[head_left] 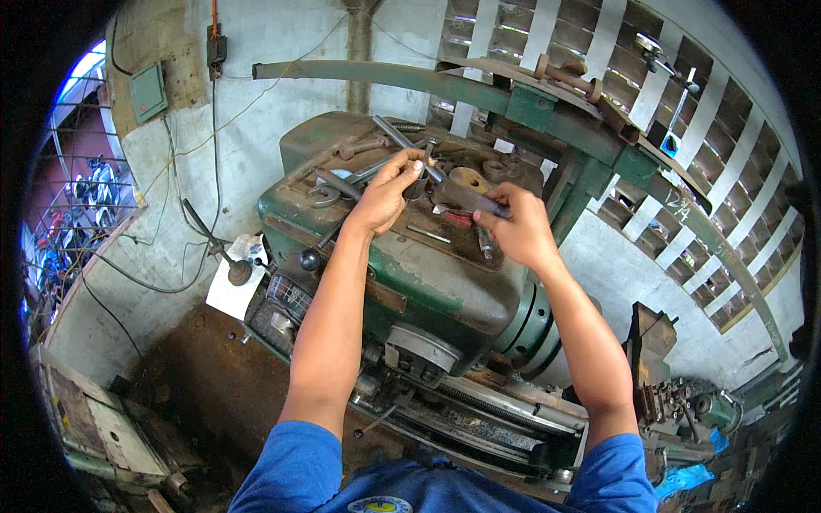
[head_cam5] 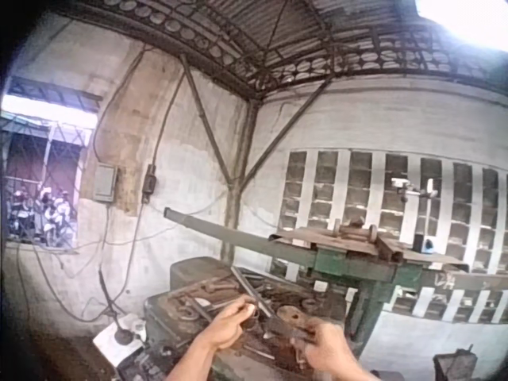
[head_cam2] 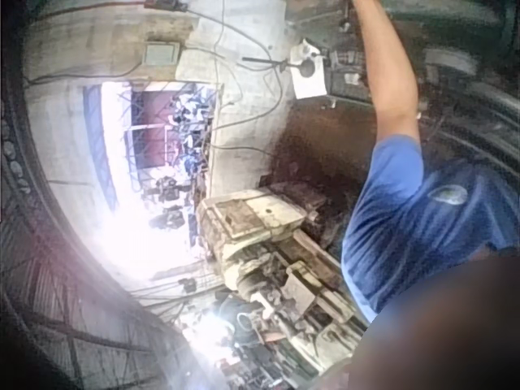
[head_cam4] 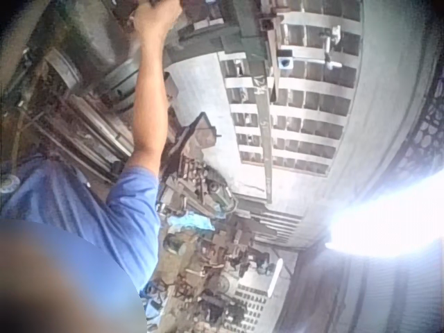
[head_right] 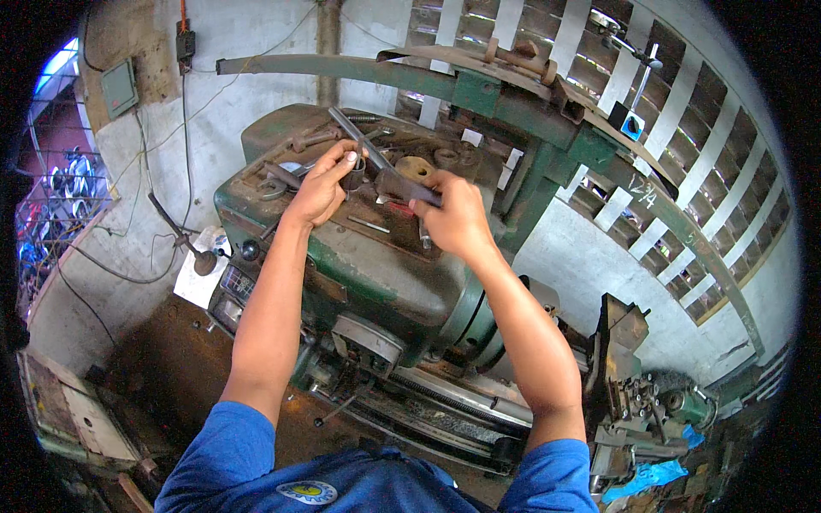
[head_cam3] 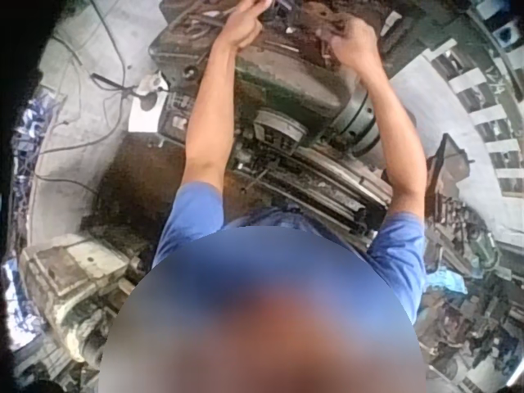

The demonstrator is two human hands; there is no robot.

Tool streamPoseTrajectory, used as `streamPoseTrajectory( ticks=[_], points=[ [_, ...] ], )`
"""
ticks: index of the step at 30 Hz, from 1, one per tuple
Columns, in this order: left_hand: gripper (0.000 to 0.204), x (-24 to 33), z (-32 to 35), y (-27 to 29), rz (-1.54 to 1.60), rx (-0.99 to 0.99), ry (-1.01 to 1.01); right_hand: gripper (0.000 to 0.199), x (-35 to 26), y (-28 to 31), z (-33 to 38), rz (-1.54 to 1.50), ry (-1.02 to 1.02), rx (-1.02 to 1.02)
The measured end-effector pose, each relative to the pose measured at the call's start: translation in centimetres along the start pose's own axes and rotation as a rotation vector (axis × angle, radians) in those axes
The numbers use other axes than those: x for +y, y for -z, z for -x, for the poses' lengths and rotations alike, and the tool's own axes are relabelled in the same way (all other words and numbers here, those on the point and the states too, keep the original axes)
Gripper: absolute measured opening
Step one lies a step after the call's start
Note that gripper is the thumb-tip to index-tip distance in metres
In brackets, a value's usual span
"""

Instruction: The person operates a metal lathe, using a file to smooth a rotating cylindrical workpiece. They then remove the workpiece, place the file on the machine, and handle several small metal rods.

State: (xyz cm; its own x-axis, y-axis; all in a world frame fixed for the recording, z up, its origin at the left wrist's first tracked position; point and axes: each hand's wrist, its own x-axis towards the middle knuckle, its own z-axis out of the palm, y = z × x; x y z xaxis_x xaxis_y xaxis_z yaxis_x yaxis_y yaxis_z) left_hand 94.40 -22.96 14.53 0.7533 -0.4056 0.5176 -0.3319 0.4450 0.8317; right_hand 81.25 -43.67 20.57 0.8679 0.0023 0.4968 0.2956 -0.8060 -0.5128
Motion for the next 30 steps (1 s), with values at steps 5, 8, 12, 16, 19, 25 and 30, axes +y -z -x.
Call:
streamPoseTrajectory(
  ticks=[5, 8, 12, 16, 19, 25, 30],
  points=[
    [0.022, 0.3, -0.1, 0.3, 0.090, 0.005, 0.183, 0.029, -1.2, 0.5, -1.0, -0.166, 0.120, 0.323],
    [0.024, 0.4, 0.0, 0.5, 0.054, -0.011, 0.158, 0.026, -2.6, -0.1, -1.3, -0.154, 0.280, 0.433],
    [0.027, 0.4, 0.2, 0.1, -0.035, -0.024, 0.030, 0.026, -3.6, -1.4, -1.5, -0.106, 0.408, 0.473],
    [0.032, 0.3, 0.2, -0.2, -0.015, -0.028, -0.006, 0.026, -3.7, -1.9, -1.9, -0.089, 0.425, 0.403],
    [0.032, 0.3, 0.1, 0.0, 0.006, -0.026, -0.012, 0.026, -3.7, -1.5, -2.2, -0.091, 0.381, 0.456],
    [0.031, 0.2, 0.1, 0.1, 0.019, -0.022, -0.007, 0.025, -3.8, -1.1, -2.4, -0.021, 0.518, 0.423],
    [0.025, 0.5, 0.2, -0.2, 0.017, -0.039, -0.062, 0.025, -3.8, -1.3, -2.0, -0.105, 0.478, 0.539]
  ],
)
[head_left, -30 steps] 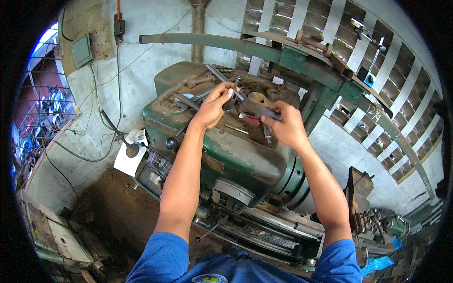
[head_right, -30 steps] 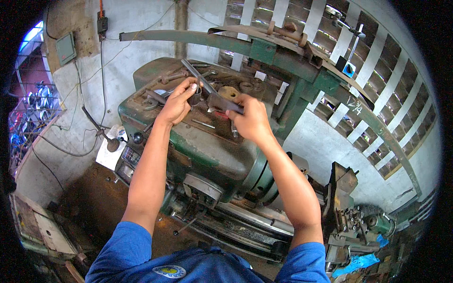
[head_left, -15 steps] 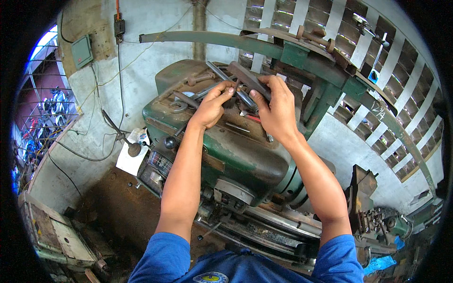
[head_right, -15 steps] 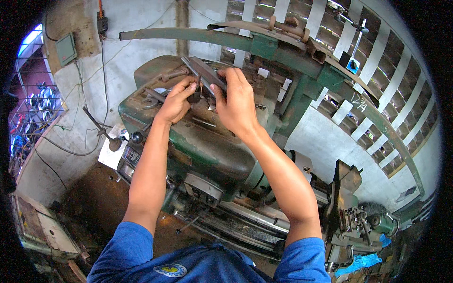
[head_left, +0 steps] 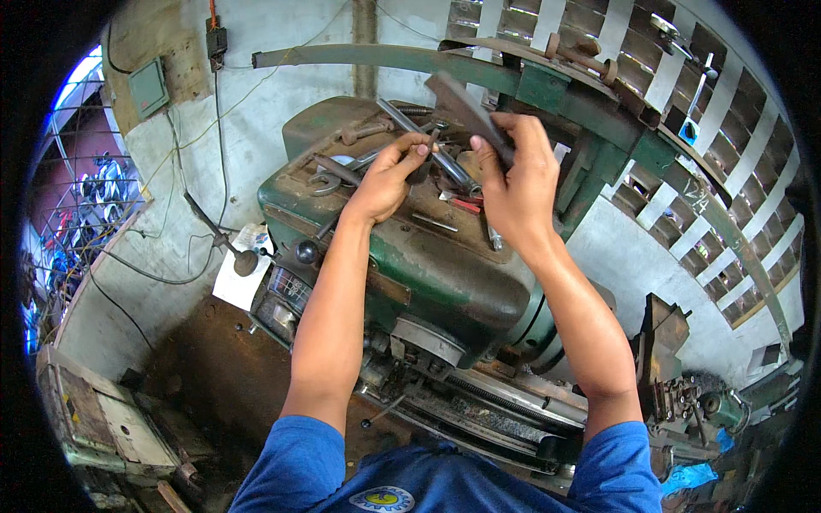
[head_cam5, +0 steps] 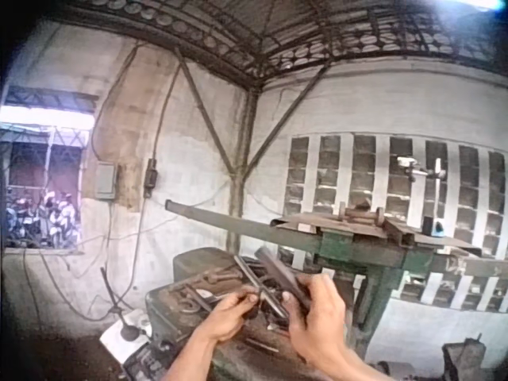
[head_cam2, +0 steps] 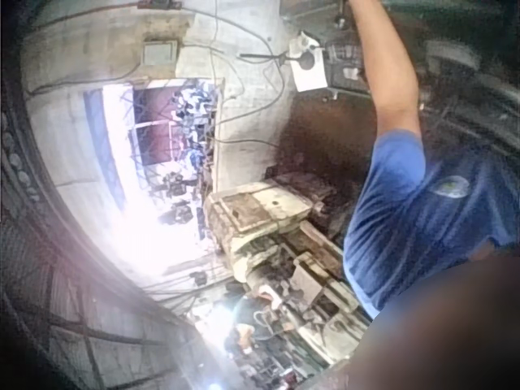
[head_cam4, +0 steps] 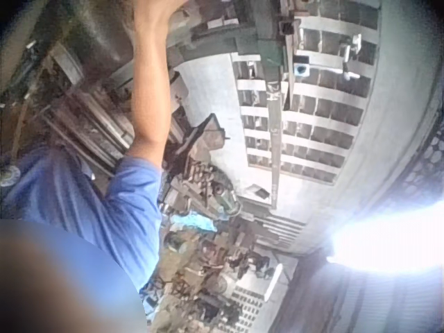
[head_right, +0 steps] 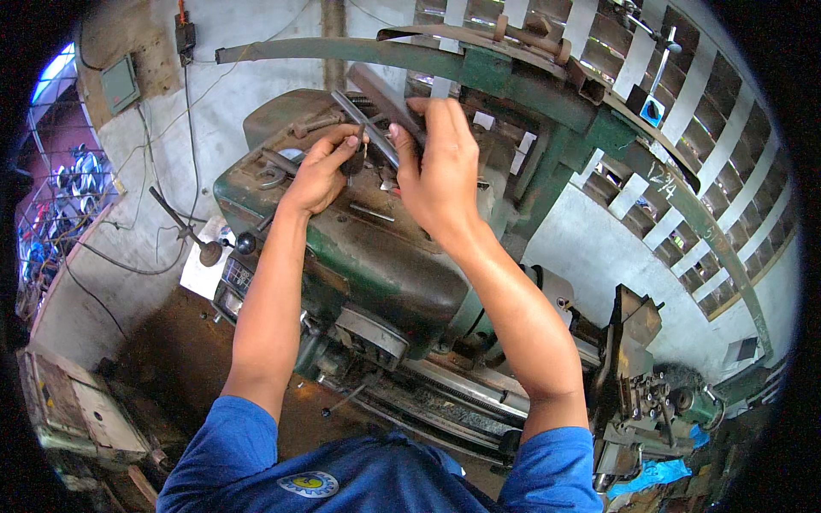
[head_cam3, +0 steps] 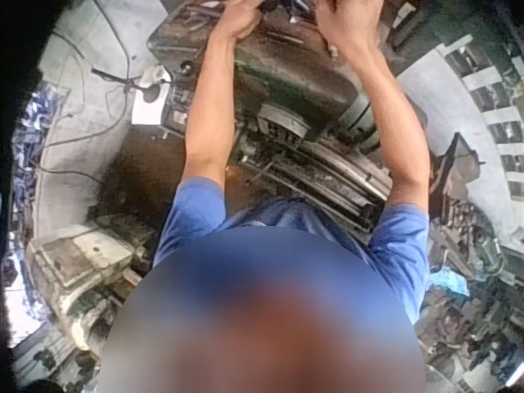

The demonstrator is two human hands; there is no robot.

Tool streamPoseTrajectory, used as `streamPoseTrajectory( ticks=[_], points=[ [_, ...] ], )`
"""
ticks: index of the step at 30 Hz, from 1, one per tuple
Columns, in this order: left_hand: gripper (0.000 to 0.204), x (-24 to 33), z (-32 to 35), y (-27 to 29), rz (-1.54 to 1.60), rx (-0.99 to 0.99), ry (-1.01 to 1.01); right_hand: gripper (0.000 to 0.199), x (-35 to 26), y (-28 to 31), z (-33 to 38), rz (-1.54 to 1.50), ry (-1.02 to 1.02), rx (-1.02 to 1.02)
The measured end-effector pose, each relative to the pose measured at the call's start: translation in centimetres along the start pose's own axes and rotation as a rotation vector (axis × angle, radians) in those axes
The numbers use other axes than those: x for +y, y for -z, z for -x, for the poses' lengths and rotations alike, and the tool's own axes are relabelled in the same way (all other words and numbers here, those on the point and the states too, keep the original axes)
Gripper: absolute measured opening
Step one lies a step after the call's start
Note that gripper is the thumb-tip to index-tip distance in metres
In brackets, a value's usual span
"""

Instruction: The person operates a metal lathe, using a file to smooth a rotating cylindrical workpiece. They then remove the workpiece, place the file on the machine, and handle several small metal rods.

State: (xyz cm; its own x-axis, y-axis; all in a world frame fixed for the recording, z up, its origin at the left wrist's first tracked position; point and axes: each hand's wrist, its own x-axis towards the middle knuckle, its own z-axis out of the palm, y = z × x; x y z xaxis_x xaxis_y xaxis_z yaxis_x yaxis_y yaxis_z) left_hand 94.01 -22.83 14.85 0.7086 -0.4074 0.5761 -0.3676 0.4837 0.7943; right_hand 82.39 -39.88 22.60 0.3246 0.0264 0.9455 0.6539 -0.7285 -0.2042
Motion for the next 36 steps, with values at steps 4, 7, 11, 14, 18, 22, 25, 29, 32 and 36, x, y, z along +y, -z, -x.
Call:
streamPoseTrajectory(
  ticks=[4, 7, 11, 14, 18, 22, 25, 29, 32, 36],
  points=[
    [0.025, 0.3, 0.0, 0.0, 0.101, 0.017, 0.083, 0.025, -0.1, 0.1, 0.0, 0.056, -0.007, -0.175],
    [0.026, 0.2, 0.0, 0.1, 0.089, 0.053, 0.125, 0.025, -0.3, 0.0, 0.0, -0.001, -0.090, -0.081],
    [0.029, -0.2, 0.1, 0.2, 0.128, 0.022, 0.083, 0.024, -0.4, 0.0, -0.1, 0.046, -0.031, -0.150],
    [0.031, -0.2, -0.1, 0.4, 0.148, 0.026, 0.113, 0.024, -0.3, 0.2, -0.6, 0.027, -0.022, -0.196],
    [0.033, 0.1, 0.1, 0.1, 0.132, -0.013, 0.042, 0.024, -0.2, 0.0, -0.6, 0.036, -0.011, -0.167],
    [0.034, 0.4, 0.5, -0.5, 0.259, -0.006, 0.073, 0.025, -0.5, -1.1, 0.4, 0.068, -0.095, -0.308],
    [0.035, 0.6, 0.5, -0.6, 0.278, -0.020, 0.062, 0.025, -0.4, -1.7, 0.7, 0.042, -0.080, -0.188],
    [0.036, 0.6, 0.3, -0.4, 0.225, -0.017, 0.073, 0.024, -0.1, -1.3, -0.6, 0.047, -0.021, -0.056],
    [0.035, 0.4, 0.3, -0.3, 0.208, 0.013, 0.086, 0.023, -0.4, -0.3, -2.2, 0.000, 0.027, -0.042],
    [0.033, 0.4, 0.4, -0.6, 0.114, 0.013, 0.090, 0.021, -1.6, 0.9, -3.5, 0.025, 0.048, -0.037]
  ],
)
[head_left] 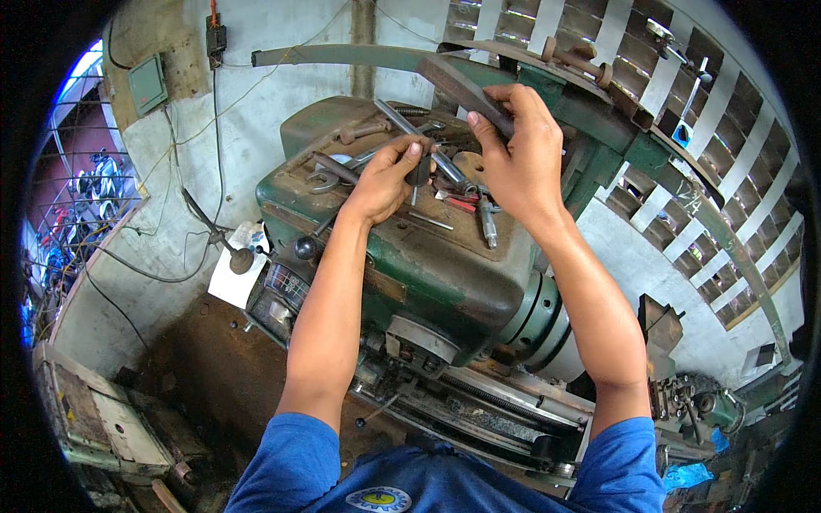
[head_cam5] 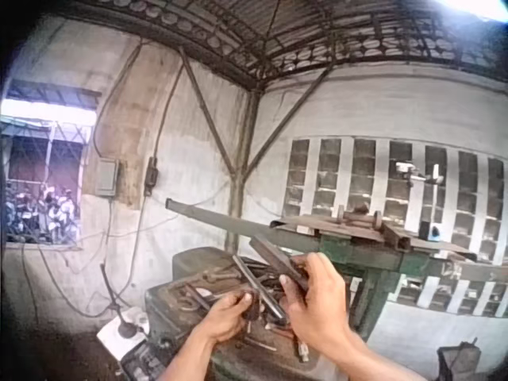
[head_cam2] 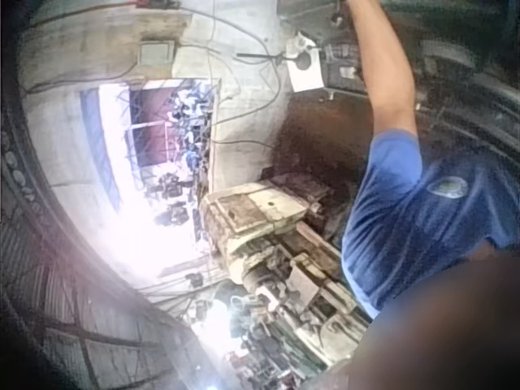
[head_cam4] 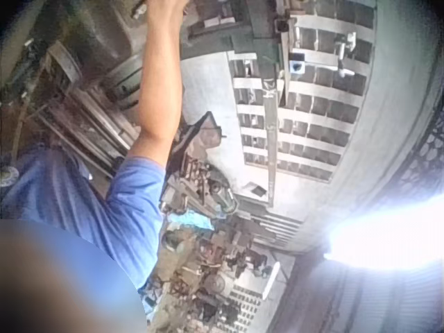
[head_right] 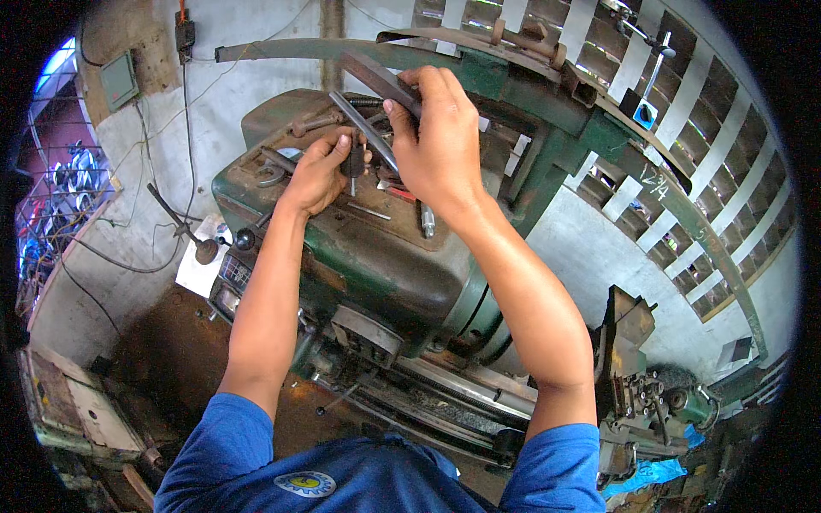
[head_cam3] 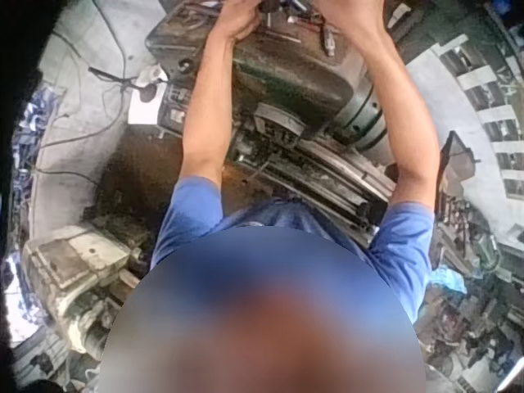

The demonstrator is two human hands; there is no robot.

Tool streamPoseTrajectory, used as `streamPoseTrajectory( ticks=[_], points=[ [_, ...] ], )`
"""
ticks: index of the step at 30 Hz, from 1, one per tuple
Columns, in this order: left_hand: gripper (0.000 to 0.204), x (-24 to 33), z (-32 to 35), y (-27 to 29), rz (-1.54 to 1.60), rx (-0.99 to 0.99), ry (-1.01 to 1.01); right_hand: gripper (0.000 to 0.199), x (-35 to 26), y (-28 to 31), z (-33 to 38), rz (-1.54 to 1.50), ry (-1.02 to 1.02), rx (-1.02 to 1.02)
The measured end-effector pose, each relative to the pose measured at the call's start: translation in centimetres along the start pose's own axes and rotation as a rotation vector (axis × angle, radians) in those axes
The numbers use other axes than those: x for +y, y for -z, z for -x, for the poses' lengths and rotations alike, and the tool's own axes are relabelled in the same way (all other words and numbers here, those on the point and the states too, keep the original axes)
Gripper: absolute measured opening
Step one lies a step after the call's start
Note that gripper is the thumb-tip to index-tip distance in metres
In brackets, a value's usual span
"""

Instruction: The person operates a metal lathe, using a file to smooth a rotating cylindrical workpiece. They then remove the workpiece, place the file on the machine, and handle several small metal rods.

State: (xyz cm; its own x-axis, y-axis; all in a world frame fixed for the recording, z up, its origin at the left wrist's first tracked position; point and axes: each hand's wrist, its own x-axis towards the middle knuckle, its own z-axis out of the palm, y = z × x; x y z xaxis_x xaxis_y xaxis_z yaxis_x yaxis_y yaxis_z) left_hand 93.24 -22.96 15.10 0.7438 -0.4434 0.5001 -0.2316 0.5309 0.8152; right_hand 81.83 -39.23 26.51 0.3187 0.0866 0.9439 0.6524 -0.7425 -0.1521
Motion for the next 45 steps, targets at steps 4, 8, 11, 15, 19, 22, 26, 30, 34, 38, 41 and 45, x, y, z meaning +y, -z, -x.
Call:
streamPoseTrajectory(
  ticks=[4, 8, 11, 15, 19, 22, 26, 30, 34, 38, 41, 45],
  points=[
    [0.027, 0.2, 0.0, -0.3, 0.048, -0.017, -0.049, 0.021, -0.8, 0.8, -0.1, -0.032, -0.017, 0.019],
    [0.024, 0.2, 0.0, -0.3, 0.070, -0.027, -0.062, 0.022, -0.9, 0.2, 1.2, -0.058, 0.052, 0.071],
    [0.024, 0.1, 0.0, -0.2, 0.104, -0.015, -0.049, 0.026, -0.9, -1.0, 2.8, 0.080, -0.012, -0.053],
    [0.027, -0.1, -0.2, -0.2, 0.042, -0.001, -0.037, 0.024, -0.2, -2.1, 3.7, 0.018, -0.075, -0.119],
    [0.029, -0.2, -0.2, -0.2, 0.095, -0.020, -0.069, 0.022, 0.6, -2.6, 3.6, 0.008, -0.064, -0.154],
    [0.031, -0.2, -0.2, 0.1, 0.110, -0.008, -0.065, 0.021, 0.8, -2.9, 3.5, 0.044, -0.087, -0.167],
    [0.033, -0.3, -0.4, 0.5, 0.103, 0.055, -0.055, 0.024, 0.7, -2.8, 3.5, 0.066, -0.116, -0.034],
    [0.034, -0.4, -0.4, 0.4, 0.061, 0.138, -0.047, 0.024, 0.6, -2.7, 3.6, 0.030, -0.018, -0.005],
    [0.033, -0.2, -0.4, 0.0, 0.037, 0.072, -0.025, 0.024, 0.9, -3.2, 3.4, -0.002, -0.074, -0.074],
    [0.030, -0.2, -0.2, -0.7, -0.025, 0.023, -0.047, 0.024, 1.4, -3.5, 3.0, -0.002, -0.057, -0.113],
    [0.027, -0.4, -0.2, -0.9, -0.020, 0.050, -0.082, 0.024, 1.6, -3.3, 2.7, 0.006, -0.032, -0.146],
    [0.025, -0.3, -0.3, -0.8, -0.008, 0.035, -0.070, 0.024, 1.3, -2.8, 2.1, -0.005, 0.004, -0.159]
  ],
)
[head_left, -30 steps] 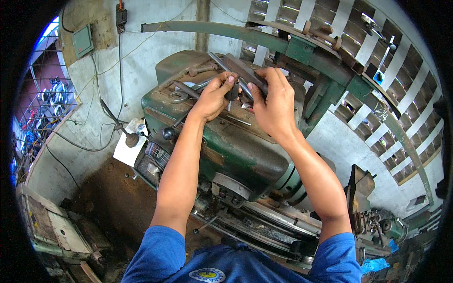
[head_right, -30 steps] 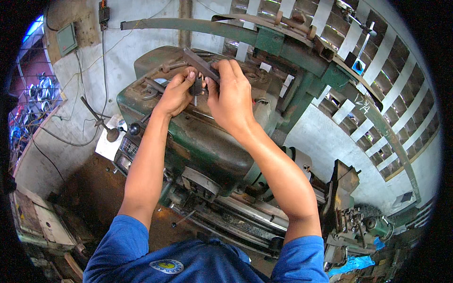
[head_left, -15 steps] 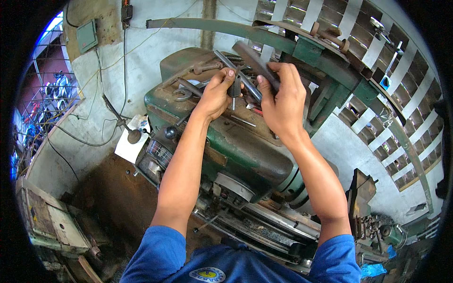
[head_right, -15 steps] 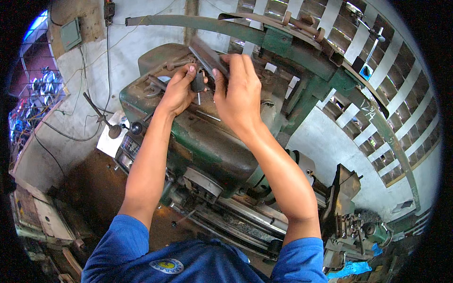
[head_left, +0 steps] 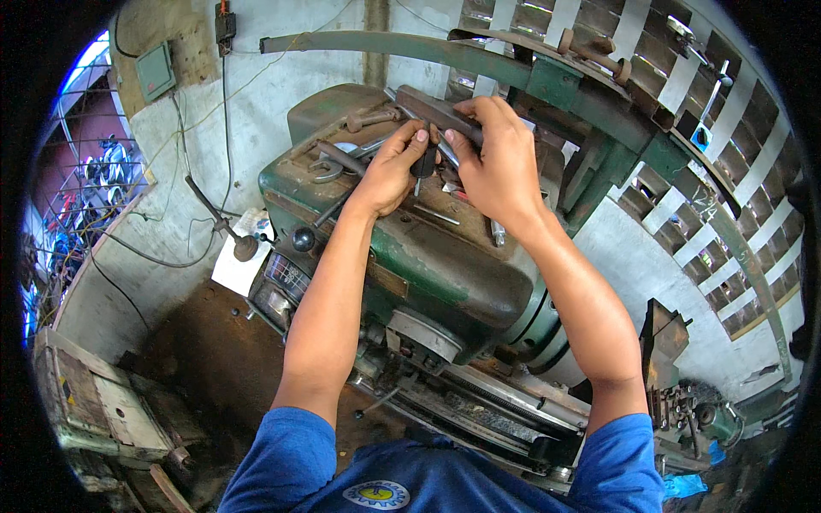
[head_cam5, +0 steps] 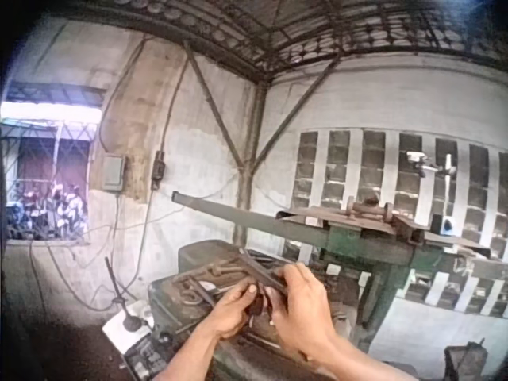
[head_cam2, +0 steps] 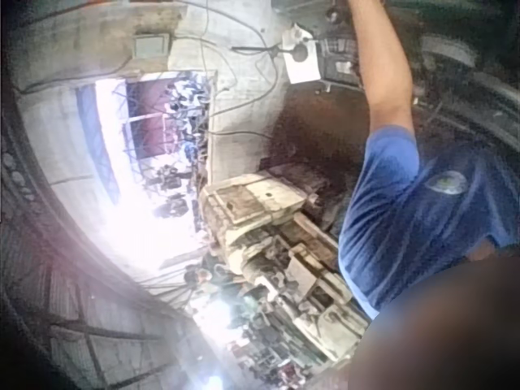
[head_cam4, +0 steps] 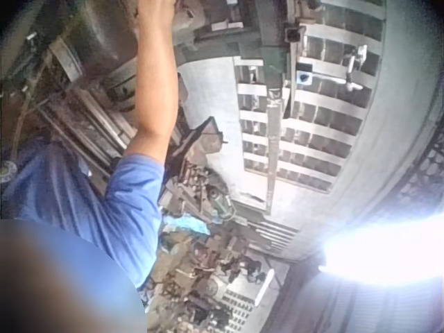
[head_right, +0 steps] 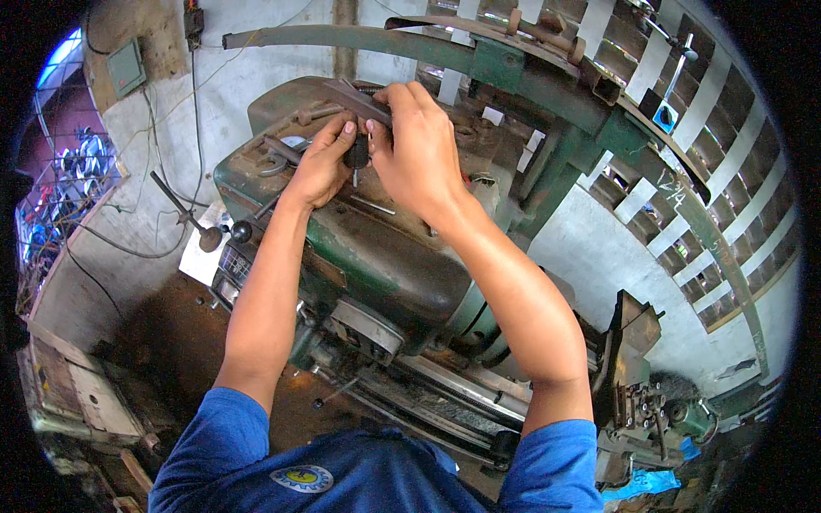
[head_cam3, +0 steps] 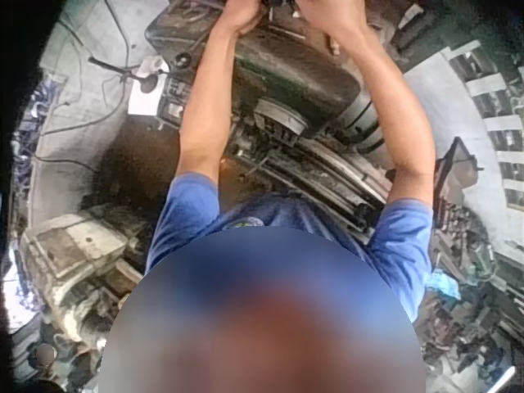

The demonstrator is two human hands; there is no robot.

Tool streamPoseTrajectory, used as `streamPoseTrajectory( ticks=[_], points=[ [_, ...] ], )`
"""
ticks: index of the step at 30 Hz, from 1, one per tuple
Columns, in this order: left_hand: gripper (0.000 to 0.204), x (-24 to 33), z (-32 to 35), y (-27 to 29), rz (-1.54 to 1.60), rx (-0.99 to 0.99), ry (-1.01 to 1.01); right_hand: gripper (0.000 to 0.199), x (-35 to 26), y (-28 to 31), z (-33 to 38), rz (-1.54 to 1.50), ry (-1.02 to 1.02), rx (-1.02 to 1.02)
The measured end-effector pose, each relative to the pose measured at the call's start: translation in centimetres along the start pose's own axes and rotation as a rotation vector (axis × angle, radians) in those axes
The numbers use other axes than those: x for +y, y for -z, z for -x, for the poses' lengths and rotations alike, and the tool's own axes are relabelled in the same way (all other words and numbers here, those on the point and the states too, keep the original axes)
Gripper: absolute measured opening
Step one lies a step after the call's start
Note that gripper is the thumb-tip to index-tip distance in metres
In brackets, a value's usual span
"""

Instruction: The person operates a metal lathe, using a file to smooth a rotating cylindrical workpiece. They then remove the workpiece, place the file on the machine, and handle several small metal rods.

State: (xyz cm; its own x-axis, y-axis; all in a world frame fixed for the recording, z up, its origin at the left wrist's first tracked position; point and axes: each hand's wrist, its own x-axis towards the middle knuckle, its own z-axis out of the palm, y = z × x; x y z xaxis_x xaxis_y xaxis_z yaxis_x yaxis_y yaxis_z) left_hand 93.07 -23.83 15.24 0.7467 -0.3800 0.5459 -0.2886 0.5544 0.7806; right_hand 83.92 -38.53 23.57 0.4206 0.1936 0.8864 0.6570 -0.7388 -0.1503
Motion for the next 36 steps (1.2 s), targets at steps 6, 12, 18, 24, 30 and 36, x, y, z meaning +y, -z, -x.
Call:
streamPoseTrajectory(
  ticks=[6, 12, 18, 24, 30, 36],
  points=[
    [0.025, -0.1, -0.4, 0.1, -0.067, -0.047, -0.042, 0.022, -0.4, 1.0, -0.7, 0.007, -0.006, 0.007],
    [0.024, -0.1, -0.8, -0.6, -0.003, -0.081, -0.053, 0.022, -0.1, 1.9, 0.0, -0.004, 0.005, 0.126],
    [0.025, 0.7, -1.2, -0.9, 0.057, -0.113, -0.076, 0.023, 0.7, 2.6, 0.1, -0.013, -0.026, 0.080],
    [0.026, 0.6, -1.5, -1.2, -0.012, -0.073, 0.037, 0.021, 1.1, 3.2, -0.1, -0.019, -0.082, 0.000],
    [0.026, 0.7, -2.0, -1.2, -0.064, -0.109, -0.018, 0.023, 1.6, 3.7, -0.2, 0.042, -0.050, -0.046],
    [0.030, 0.7, -2.1, -0.8, -0.101, -0.098, 0.006, 0.023, 2.5, 3.9, 0.1, 0.021, -0.018, 0.001]
  ],
)
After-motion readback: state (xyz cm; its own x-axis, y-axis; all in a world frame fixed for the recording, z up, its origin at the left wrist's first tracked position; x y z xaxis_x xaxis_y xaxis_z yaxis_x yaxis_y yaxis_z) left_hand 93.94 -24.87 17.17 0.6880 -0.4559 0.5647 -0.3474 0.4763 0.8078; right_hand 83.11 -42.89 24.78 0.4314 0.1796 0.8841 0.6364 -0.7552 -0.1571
